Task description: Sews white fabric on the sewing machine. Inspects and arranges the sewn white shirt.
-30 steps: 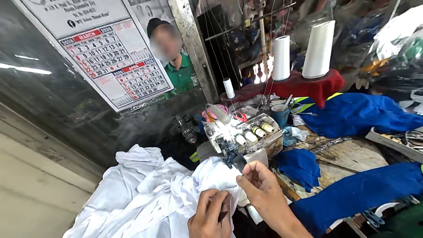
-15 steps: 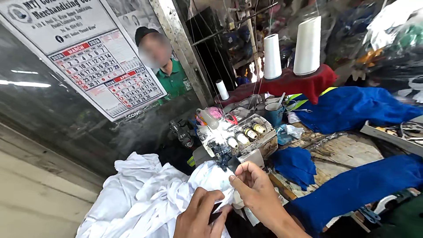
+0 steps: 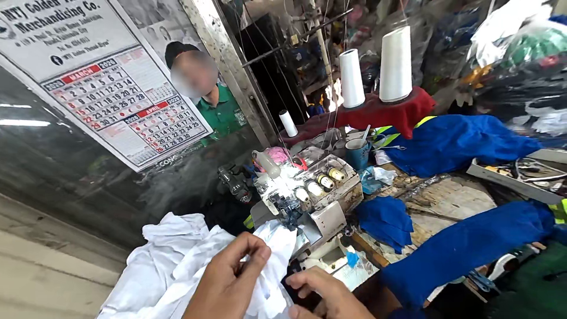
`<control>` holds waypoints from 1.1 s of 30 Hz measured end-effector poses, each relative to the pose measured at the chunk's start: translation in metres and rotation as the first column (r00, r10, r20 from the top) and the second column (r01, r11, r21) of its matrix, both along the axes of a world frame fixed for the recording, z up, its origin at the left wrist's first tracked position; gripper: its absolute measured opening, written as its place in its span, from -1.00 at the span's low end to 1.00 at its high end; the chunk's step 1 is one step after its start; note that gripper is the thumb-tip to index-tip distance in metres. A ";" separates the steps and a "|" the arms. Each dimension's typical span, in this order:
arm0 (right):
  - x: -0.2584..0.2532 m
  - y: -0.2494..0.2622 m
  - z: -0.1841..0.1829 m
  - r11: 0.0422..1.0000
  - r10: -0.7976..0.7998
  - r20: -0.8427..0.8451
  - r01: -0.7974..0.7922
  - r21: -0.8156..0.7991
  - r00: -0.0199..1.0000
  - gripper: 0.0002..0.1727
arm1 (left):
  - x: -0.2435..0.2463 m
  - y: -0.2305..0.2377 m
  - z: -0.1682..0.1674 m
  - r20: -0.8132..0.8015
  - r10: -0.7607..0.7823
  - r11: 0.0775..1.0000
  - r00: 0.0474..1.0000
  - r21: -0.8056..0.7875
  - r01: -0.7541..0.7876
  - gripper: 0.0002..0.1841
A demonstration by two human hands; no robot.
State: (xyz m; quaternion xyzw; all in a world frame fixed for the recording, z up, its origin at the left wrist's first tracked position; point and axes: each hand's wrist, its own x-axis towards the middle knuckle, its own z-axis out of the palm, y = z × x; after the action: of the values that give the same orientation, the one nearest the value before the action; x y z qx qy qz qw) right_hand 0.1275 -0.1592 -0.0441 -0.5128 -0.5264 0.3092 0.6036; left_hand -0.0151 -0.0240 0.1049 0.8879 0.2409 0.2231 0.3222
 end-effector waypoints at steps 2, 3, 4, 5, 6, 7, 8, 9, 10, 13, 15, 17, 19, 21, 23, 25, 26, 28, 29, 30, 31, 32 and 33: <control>-0.014 0.011 0.003 0.997 0.077 0.020 -0.077 -0.011 0.997 -0.34 | 0.006 0.005 0.009 -0.003 0.046 0.998 0.999 0.049 -0.046 -0.76; -0.023 0.018 0.007 0.994 0.105 0.017 -0.105 0.005 0.994 -0.27 | 0.010 0.007 0.013 -0.007 0.053 0.995 0.999 0.082 -0.052 -0.74; -0.033 0.025 0.012 0.991 0.126 0.010 -0.126 0.035 0.992 -0.22 | 0.015 0.007 0.015 -0.013 0.048 0.993 0.999 0.109 -0.047 -0.74; -0.043 0.034 0.018 0.985 0.158 0.004 -0.158 0.074 0.987 -0.18 | 0.021 0.005 0.015 -0.033 0.038 0.991 0.999 0.131 -0.033 -0.75; -0.052 0.043 0.025 0.974 0.197 0.009 -0.196 0.116 0.980 -0.16 | 0.026 0.001 0.015 -0.071 0.022 0.988 0.997 0.157 -0.011 -0.75; -0.060 0.050 0.032 0.964 0.219 0.010 -0.218 0.155 0.976 -0.22 | 0.030 -0.003 0.012 -0.121 0.009 0.982 0.993 0.188 0.014 -0.74; -0.064 0.054 0.038 0.961 0.213 0.030 -0.215 0.171 0.977 -0.34 | 0.032 -0.007 0.008 -0.176 0.002 0.971 0.984 0.236 0.041 -0.73; -0.065 0.051 0.044 0.965 0.224 0.091 -0.234 0.116 0.970 -0.41 | 0.031 -0.012 0.002 -0.223 0.001 0.958 0.975 0.279 0.063 -0.71; -0.060 0.047 0.044 0.961 0.265 0.162 -0.274 0.040 0.951 -0.43 | 0.028 -0.016 -0.006 -0.249 -0.007 0.949 0.969 0.305 0.085 -0.71; -0.027 0.025 -0.001 0.971 0.223 0.232 -0.237 0.035 0.947 -0.61 | 0.011 -0.025 -0.031 -0.236 -0.037 0.960 0.971 0.263 0.100 -0.77; 0.011 0.002 -0.026 0.997 0.048 0.224 -0.059 0.042 0.973 -0.79 | 0.004 -0.028 -0.049 -0.162 -0.027 0.972 0.986 0.228 0.064 -0.79; 0.042 -0.012 -0.022 0.976 -0.219 0.269 0.213 0.051 0.938 -0.81 | 0.004 -0.035 -0.064 -0.062 -0.009 0.979 0.998 0.203 0.022 -0.80; 0.063 -0.004 -0.006 0.928 -0.372 0.360 0.335 0.162 0.856 -0.72 | 0.011 -0.040 -0.067 0.020 -0.004 0.979 1.000 0.205 0.000 -0.82; 0.075 0.010 0.007 0.936 -0.346 0.480 0.258 0.241 0.806 -0.68 | 0.017 -0.045 -0.063 0.032 -0.011 0.972 0.999 0.235 0.003 -0.84; 0.081 0.021 0.012 0.951 -0.286 0.570 0.154 0.269 0.770 -0.78 | 0.019 -0.048 -0.059 0.005 -0.020 0.962 1.000 0.272 0.017 -0.84; 0.087 0.026 0.010 0.950 -0.274 0.619 0.106 0.294 0.736 -0.81 | 0.016 -0.046 -0.057 -0.024 -0.021 0.955 0.999 0.297 0.027 -0.82; 0.091 0.026 0.009 0.950 -0.270 0.641 0.090 0.300 0.718 -0.80 | 0.013 -0.045 -0.057 -0.041 -0.013 0.953 0.999 0.303 0.024 -0.81; 0.097 0.024 0.008 0.956 -0.250 0.685 0.061 0.288 0.685 -0.79 | 0.007 -0.044 -0.055 -0.101 0.018 0.944 0.995 0.330 0.016 -0.79; 0.100 0.022 0.008 0.959 -0.235 0.702 0.045 0.278 0.672 -0.78 | 0.005 -0.044 -0.054 -0.125 0.039 0.933 0.991 0.359 0.009 -0.78; 0.102 0.021 0.009 0.962 -0.221 0.715 0.030 0.270 0.664 -0.78 | 0.004 -0.043 -0.054 -0.127 0.061 0.918 0.990 0.396 -0.005 -0.78; 0.103 0.021 0.010 0.964 -0.210 0.724 0.013 0.267 0.657 -0.77 | 0.005 -0.043 -0.053 -0.111 0.081 0.902 0.991 0.432 -0.025 -0.79; 0.104 0.021 0.013 0.964 -0.200 0.731 -0.003 0.266 0.652 -0.77 | 0.007 -0.041 -0.051 -0.086 0.092 0.889 0.992 0.455 -0.043 -0.81; 0.105 0.022 0.015 0.964 -0.188 0.737 -0.019 0.263 0.649 -0.76 | 0.009 -0.039 -0.049 -0.062 0.089 0.885 0.994 0.463 -0.050 -0.83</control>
State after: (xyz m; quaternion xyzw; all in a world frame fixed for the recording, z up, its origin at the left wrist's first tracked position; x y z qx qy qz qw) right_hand 0.2324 -0.1374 -0.0288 -0.5394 -0.7392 -0.0294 0.4022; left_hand -0.0057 -0.0632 0.0556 0.9380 0.2258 0.2490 0.0842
